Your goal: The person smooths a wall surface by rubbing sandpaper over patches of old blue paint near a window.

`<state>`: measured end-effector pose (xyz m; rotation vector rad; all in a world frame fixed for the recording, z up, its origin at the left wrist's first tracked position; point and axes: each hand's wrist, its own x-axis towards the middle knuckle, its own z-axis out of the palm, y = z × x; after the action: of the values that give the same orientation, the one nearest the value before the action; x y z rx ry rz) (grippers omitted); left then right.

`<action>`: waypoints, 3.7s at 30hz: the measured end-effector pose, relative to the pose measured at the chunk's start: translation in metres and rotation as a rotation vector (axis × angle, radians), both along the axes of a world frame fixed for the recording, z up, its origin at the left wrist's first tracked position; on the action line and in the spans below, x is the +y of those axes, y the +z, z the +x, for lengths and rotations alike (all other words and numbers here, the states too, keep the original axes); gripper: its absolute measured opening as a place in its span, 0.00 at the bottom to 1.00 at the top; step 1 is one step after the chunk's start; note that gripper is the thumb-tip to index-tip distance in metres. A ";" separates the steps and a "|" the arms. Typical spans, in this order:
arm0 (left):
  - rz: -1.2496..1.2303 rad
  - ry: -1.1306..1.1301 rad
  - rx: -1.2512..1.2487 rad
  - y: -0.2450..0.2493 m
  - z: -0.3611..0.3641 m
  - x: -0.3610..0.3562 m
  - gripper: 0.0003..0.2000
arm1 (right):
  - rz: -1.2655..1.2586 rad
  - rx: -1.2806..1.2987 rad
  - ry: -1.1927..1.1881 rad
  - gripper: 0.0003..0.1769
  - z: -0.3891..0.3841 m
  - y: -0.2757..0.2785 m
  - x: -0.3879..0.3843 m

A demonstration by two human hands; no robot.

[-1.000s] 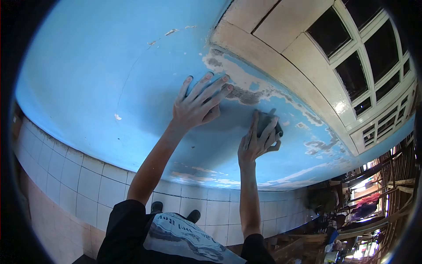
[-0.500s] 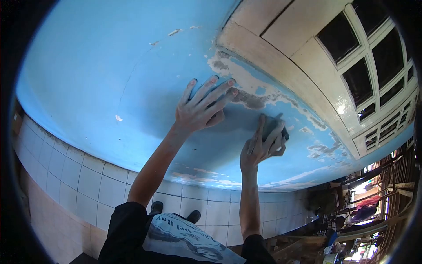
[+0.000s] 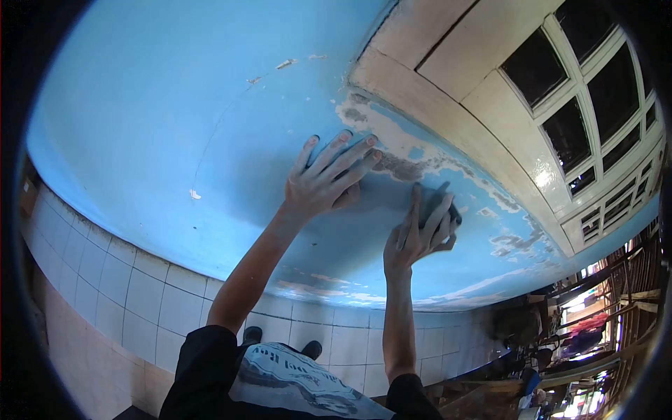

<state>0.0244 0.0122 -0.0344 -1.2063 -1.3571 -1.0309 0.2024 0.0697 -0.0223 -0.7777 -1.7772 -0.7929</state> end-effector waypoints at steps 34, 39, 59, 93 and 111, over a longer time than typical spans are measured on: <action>-0.018 0.016 -0.005 0.001 -0.001 -0.001 0.25 | -0.104 0.015 0.104 0.30 -0.002 -0.043 -0.010; -0.016 0.006 0.002 0.002 0.000 -0.001 0.26 | -0.112 0.076 0.062 0.26 -0.006 -0.042 -0.003; 0.023 0.005 -0.005 0.000 -0.001 0.001 0.24 | -0.180 0.123 0.049 0.31 -0.004 -0.051 -0.015; 0.000 -0.008 -0.118 0.004 -0.067 -0.065 0.22 | -0.086 -0.011 0.370 0.23 -0.031 -0.058 0.000; -0.008 0.155 -0.047 -0.007 -0.083 -0.058 0.21 | 0.026 -0.267 0.428 0.20 -0.081 -0.070 -0.002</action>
<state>-0.0588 -0.0454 -0.0418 -1.0707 -1.4682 -0.9502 0.1212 0.0672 -0.0921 -0.2612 -2.0707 -0.6482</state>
